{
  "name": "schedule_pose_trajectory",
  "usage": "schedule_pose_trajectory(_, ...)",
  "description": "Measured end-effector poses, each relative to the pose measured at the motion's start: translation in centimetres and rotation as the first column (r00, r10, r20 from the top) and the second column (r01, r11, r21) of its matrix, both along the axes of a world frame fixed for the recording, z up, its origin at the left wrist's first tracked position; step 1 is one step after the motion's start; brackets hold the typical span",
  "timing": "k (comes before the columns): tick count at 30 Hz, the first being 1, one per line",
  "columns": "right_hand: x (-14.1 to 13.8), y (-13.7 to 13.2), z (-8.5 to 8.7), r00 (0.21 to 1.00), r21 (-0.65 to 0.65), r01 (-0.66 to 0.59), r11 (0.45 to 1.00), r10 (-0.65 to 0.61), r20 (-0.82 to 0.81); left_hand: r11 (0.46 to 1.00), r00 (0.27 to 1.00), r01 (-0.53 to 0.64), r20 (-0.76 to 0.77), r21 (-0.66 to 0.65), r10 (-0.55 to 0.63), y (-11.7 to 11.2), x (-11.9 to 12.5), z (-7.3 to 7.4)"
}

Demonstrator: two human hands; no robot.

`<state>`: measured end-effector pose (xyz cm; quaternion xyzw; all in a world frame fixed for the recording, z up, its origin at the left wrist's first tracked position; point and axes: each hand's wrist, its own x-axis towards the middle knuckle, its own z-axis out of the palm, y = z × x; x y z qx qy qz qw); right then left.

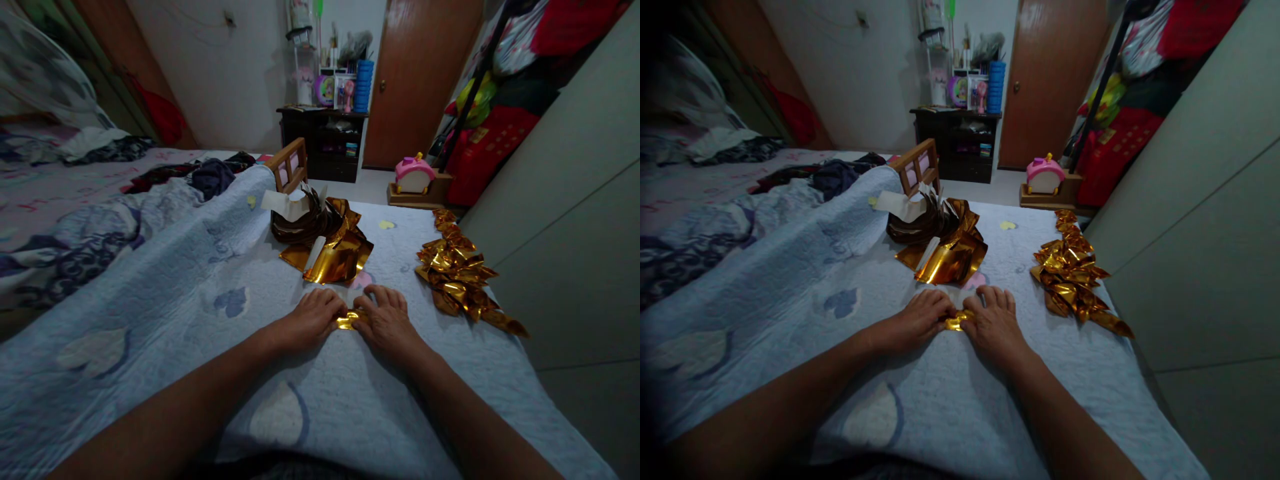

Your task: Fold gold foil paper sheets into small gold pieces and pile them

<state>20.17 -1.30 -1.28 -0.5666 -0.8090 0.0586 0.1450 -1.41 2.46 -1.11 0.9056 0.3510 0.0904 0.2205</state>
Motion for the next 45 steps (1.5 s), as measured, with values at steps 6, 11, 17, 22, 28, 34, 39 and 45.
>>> schedule_pose_trajectory(6,2.2,0.6,-1.1,0.999,-0.033,0.029,0.999,-0.027,0.040,1.000,1.000,-0.002,-0.003,-0.008,0.002,-0.1,0.0,0.5)
schedule_pose_trajectory(11,3.3,1.2,-1.4,0.998,-0.102,0.038,0.994,-0.033,0.051,1.000,1.000,0.002,-0.008,-0.029,-0.002,-0.1,-0.1,0.8)
schedule_pose_trajectory(17,4.2,1.2,-0.7,0.998,-0.113,-0.048,0.992,0.042,-0.056,0.999,1.000,0.010,0.010,-0.034,-0.009,-0.1,-0.2,0.6)
schedule_pose_trajectory(22,3.4,0.7,1.2,0.980,-0.047,-0.099,0.994,0.089,-0.178,0.999,0.998,0.025,0.063,-0.028,-0.023,0.0,-0.3,0.3)
schedule_pose_trajectory(28,1.4,0.2,2.4,0.945,-0.112,-0.257,0.960,0.226,-0.234,0.998,0.995,0.051,0.087,-0.027,-0.049,-0.1,-0.5,1.1)
schedule_pose_trajectory(34,1.2,0.5,2.3,0.942,-0.087,-0.291,0.953,0.270,-0.199,0.999,0.994,0.036,0.106,0.013,-0.037,-0.1,-0.3,0.9)
schedule_pose_trajectory(39,1.2,0.7,2.1,0.934,-0.029,-0.309,0.951,0.297,-0.197,0.995,0.986,0.025,0.160,0.099,-0.041,0.3,-0.1,-0.2)
schedule_pose_trajectory(45,1.1,0.7,1.6,0.927,0.001,-0.307,0.952,0.300,-0.224,0.978,0.977,0.035,0.200,0.207,-0.078,0.6,0.1,-0.9)
